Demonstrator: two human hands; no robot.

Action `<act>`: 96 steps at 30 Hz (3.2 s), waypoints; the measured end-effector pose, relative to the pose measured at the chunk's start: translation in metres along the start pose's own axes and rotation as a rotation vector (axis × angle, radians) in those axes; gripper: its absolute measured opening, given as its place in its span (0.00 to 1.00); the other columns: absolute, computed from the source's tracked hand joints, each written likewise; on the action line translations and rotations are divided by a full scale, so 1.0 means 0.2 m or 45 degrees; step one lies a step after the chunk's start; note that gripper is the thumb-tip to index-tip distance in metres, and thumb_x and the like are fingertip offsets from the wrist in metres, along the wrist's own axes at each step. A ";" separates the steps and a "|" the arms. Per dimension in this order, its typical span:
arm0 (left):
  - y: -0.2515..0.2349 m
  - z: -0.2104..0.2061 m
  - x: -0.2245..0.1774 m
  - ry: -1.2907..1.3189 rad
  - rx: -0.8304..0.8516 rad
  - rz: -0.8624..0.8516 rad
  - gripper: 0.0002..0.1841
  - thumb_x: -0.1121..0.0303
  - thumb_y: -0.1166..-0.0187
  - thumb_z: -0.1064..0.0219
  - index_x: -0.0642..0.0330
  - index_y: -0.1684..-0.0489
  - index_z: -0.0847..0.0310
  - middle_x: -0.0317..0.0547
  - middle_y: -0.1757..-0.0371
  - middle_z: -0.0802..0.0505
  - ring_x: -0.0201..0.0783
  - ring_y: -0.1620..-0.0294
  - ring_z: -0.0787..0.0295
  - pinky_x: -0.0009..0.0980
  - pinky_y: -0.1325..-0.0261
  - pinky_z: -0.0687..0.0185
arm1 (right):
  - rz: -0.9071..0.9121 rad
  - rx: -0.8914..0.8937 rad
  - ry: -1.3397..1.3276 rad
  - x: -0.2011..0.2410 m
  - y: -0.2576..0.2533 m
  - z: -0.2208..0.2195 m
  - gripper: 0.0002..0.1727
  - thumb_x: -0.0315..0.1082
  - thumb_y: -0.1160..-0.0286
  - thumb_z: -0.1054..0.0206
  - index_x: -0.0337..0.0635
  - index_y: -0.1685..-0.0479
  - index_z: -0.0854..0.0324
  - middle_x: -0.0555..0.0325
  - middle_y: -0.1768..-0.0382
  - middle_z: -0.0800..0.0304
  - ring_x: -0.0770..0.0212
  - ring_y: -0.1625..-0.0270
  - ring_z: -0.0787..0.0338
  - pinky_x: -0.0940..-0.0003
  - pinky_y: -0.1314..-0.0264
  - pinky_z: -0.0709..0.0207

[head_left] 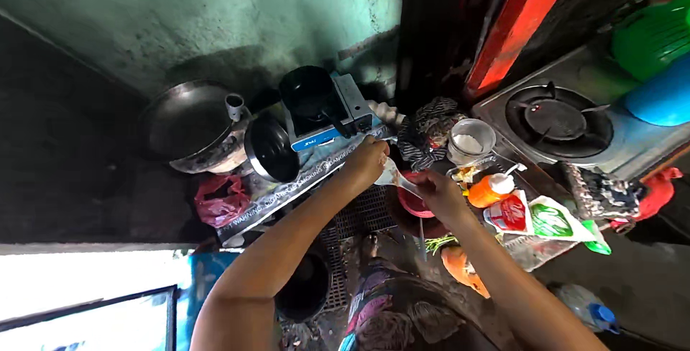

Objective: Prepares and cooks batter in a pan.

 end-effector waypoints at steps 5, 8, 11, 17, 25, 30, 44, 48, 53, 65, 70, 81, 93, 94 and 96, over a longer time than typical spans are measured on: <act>-0.22 0.14 0.16 -0.032 -0.018 -0.081 0.16 0.82 0.27 0.28 0.66 0.41 0.15 0.62 0.37 0.15 0.56 0.41 0.12 0.51 0.35 0.15 | -0.112 -0.032 -0.083 0.14 -0.32 0.02 0.12 0.27 0.17 0.36 0.32 0.40 0.16 0.46 0.53 0.11 0.62 0.62 0.13 0.64 0.57 0.17; -0.33 0.25 0.25 -0.042 -0.055 -0.121 0.18 0.82 0.29 0.26 0.66 0.40 0.14 0.62 0.37 0.14 0.58 0.38 0.14 0.52 0.33 0.17 | -0.119 -0.014 -0.029 0.25 -0.49 0.00 0.13 0.28 0.16 0.37 0.34 0.38 0.15 0.45 0.50 0.11 0.60 0.58 0.13 0.62 0.53 0.17; -0.39 0.38 0.36 0.008 -0.179 -0.099 0.17 0.81 0.27 0.27 0.65 0.40 0.13 0.60 0.34 0.15 0.58 0.34 0.16 0.51 0.31 0.18 | -0.109 0.000 0.035 0.37 -0.66 -0.02 0.13 0.28 0.16 0.36 0.34 0.39 0.14 0.43 0.49 0.10 0.57 0.55 0.11 0.58 0.49 0.17; -0.18 0.65 0.67 0.214 -0.746 0.001 0.14 0.72 0.23 0.28 0.61 0.41 0.12 0.59 0.29 0.16 0.54 0.28 0.17 0.48 0.29 0.18 | -0.108 0.038 0.005 0.59 -1.05 -0.12 0.13 0.26 0.17 0.35 0.34 0.39 0.16 0.45 0.54 0.13 0.61 0.64 0.18 0.63 0.59 0.20; 0.35 0.25 1.17 0.525 -0.866 0.252 0.09 0.73 0.26 0.29 0.67 0.53 0.09 0.58 0.44 0.08 0.44 0.44 0.08 0.36 0.45 0.09 | -0.136 0.134 0.063 0.76 -1.66 -0.49 0.14 0.26 0.18 0.36 0.38 0.37 0.15 0.47 0.55 0.14 0.62 0.68 0.22 0.63 0.65 0.26; 0.64 0.05 1.40 0.581 -0.845 0.632 0.09 0.75 0.26 0.29 0.67 0.53 0.09 0.58 0.44 0.08 0.44 0.48 0.07 0.37 0.49 0.08 | -0.164 0.173 0.185 0.80 -1.93 -0.73 0.16 0.26 0.20 0.36 0.35 0.36 0.17 0.44 0.56 0.14 0.57 0.66 0.21 0.58 0.61 0.24; 0.77 -0.04 1.57 0.550 -0.842 0.733 0.10 0.76 0.26 0.31 0.69 0.52 0.10 0.60 0.44 0.09 0.45 0.49 0.06 0.37 0.48 0.09 | -0.135 0.169 0.769 1.02 -2.07 -0.96 0.15 0.32 0.19 0.38 0.32 0.45 0.13 0.33 0.38 0.12 0.35 0.32 0.14 0.31 0.36 0.22; 0.76 -0.05 1.58 0.578 -0.814 0.725 0.10 0.74 0.25 0.32 0.67 0.51 0.10 0.58 0.43 0.09 0.44 0.49 0.07 0.35 0.49 0.09 | -0.103 0.154 0.977 1.15 -1.99 -1.00 0.14 0.29 0.20 0.38 0.31 0.43 0.16 0.33 0.37 0.13 0.35 0.32 0.13 0.33 0.40 0.19; 0.75 -0.06 1.58 0.580 -0.805 0.698 0.10 0.74 0.25 0.31 0.68 0.51 0.10 0.60 0.44 0.09 0.45 0.49 0.06 0.36 0.50 0.08 | 0.077 0.088 1.140 1.24 -1.98 -1.06 0.19 0.24 0.19 0.40 0.34 0.31 0.19 0.35 0.26 0.21 0.34 0.29 0.16 0.36 0.38 0.17; 0.65 -0.08 1.52 0.631 -0.687 0.613 0.10 0.74 0.24 0.31 0.67 0.49 0.10 0.59 0.44 0.08 0.47 0.48 0.06 0.39 0.46 0.08 | 0.097 -0.160 0.683 1.24 -1.88 -0.74 0.19 0.26 0.17 0.42 0.38 0.30 0.18 0.35 0.30 0.16 0.36 0.30 0.14 0.35 0.32 0.21; 0.42 -0.20 1.27 0.775 -0.283 0.419 0.13 0.71 0.20 0.33 0.68 0.43 0.12 0.60 0.41 0.09 0.49 0.41 0.09 0.42 0.35 0.13 | -0.178 -0.033 -0.511 0.91 -1.59 -0.55 0.17 0.31 0.14 0.40 0.40 0.30 0.23 0.57 0.63 0.14 0.70 0.77 0.22 0.76 0.78 0.29; 0.32 -0.61 0.46 0.406 0.309 -0.230 0.14 0.75 0.21 0.33 0.75 0.43 0.14 0.70 0.41 0.10 0.62 0.42 0.09 0.55 0.37 0.14 | -0.184 -0.076 -1.188 0.06 -0.02 -0.06 0.14 0.24 0.19 0.39 0.39 0.37 0.24 0.60 0.67 0.12 0.74 0.80 0.22 0.80 0.80 0.29; 1.12 -1.69 -0.91 0.082 1.041 -1.154 0.15 0.72 0.20 0.33 0.71 0.41 0.13 0.68 0.40 0.10 0.61 0.41 0.09 0.54 0.35 0.15 | -0.717 -1.479 -1.005 -1.15 2.60 0.13 0.19 0.30 0.19 0.37 0.32 0.33 0.29 0.54 0.61 0.13 0.67 0.71 0.19 0.69 0.67 0.23; 1.20 -1.76 -1.01 0.063 1.090 -1.231 0.14 0.71 0.20 0.33 0.69 0.41 0.12 0.66 0.40 0.09 0.60 0.41 0.09 0.54 0.35 0.15 | -0.820 -1.598 -0.897 -1.23 2.79 0.12 0.20 0.30 0.19 0.36 0.32 0.32 0.28 0.51 0.58 0.12 0.65 0.68 0.16 0.65 0.64 0.21; 1.36 -1.87 -1.18 0.038 1.158 -1.340 0.14 0.70 0.19 0.32 0.67 0.41 0.12 0.63 0.39 0.09 0.58 0.40 0.09 0.52 0.35 0.14 | -1.056 -1.729 -0.655 -1.36 3.13 0.10 0.22 0.31 0.18 0.36 0.31 0.27 0.27 0.41 0.46 0.11 0.53 0.54 0.10 0.53 0.49 0.16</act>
Point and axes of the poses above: each hand's wrist, its own y-axis away from the middle knuckle, its own z-axis out of the back of the hand, x = y × z, the point moved 9 cm from there along -y, towards the middle knuckle
